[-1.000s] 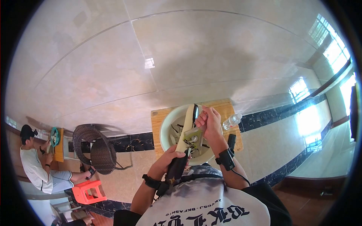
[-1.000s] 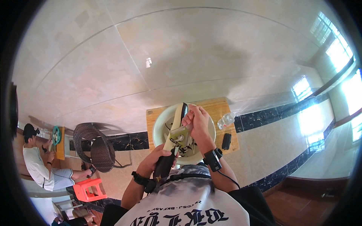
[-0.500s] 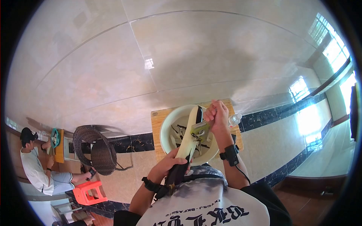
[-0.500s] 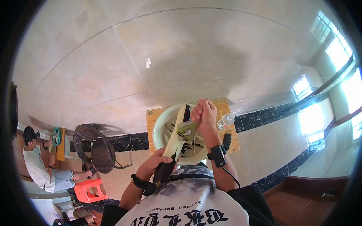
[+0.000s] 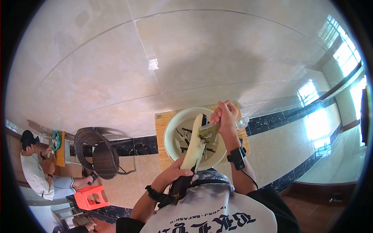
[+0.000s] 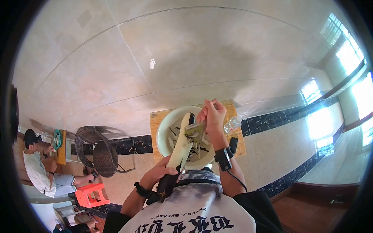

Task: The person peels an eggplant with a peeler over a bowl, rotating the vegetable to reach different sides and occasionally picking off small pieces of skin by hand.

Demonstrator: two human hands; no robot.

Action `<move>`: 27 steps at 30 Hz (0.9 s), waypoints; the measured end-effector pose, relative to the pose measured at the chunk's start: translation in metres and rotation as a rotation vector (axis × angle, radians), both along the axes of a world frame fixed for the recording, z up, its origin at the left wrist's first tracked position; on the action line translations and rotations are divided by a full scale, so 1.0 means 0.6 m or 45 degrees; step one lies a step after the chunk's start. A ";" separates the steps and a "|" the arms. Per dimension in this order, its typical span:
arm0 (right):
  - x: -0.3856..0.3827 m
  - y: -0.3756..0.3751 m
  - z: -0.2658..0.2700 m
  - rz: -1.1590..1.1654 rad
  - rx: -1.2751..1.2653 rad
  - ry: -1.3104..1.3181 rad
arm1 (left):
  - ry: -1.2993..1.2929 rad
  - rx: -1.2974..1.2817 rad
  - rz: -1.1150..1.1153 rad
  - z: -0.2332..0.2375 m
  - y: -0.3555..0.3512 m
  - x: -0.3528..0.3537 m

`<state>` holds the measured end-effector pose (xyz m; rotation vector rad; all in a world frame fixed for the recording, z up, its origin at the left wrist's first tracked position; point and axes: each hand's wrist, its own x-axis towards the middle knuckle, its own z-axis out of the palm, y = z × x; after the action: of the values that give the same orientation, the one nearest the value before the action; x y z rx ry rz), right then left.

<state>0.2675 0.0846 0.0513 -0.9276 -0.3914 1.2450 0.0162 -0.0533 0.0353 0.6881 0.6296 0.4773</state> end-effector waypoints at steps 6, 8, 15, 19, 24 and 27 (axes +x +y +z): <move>0.014 0.010 0.001 -0.039 0.020 0.017 | -0.012 0.057 -0.022 0.003 -0.008 -0.002; 0.019 0.014 -0.002 -0.074 0.037 0.015 | 0.009 0.032 -0.033 0.005 -0.012 -0.007; 0.048 0.041 -0.038 -0.303 0.192 -0.027 | 0.026 -0.034 -0.008 -0.006 -0.028 -0.027; 0.054 0.032 -0.060 -0.124 0.190 -0.590 | 0.091 -0.073 0.140 0.000 -0.017 -0.032; -0.025 -0.017 -0.038 0.631 0.063 -0.662 | 0.021 -0.055 0.195 -0.010 0.007 -0.035; -0.047 -0.026 -0.051 0.839 0.057 -0.446 | 0.078 -0.015 0.135 0.003 0.018 -0.028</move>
<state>0.2394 0.0688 0.0205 -1.0167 -1.0606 1.6551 -0.0006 -0.0426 0.0369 0.6624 0.7287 0.5515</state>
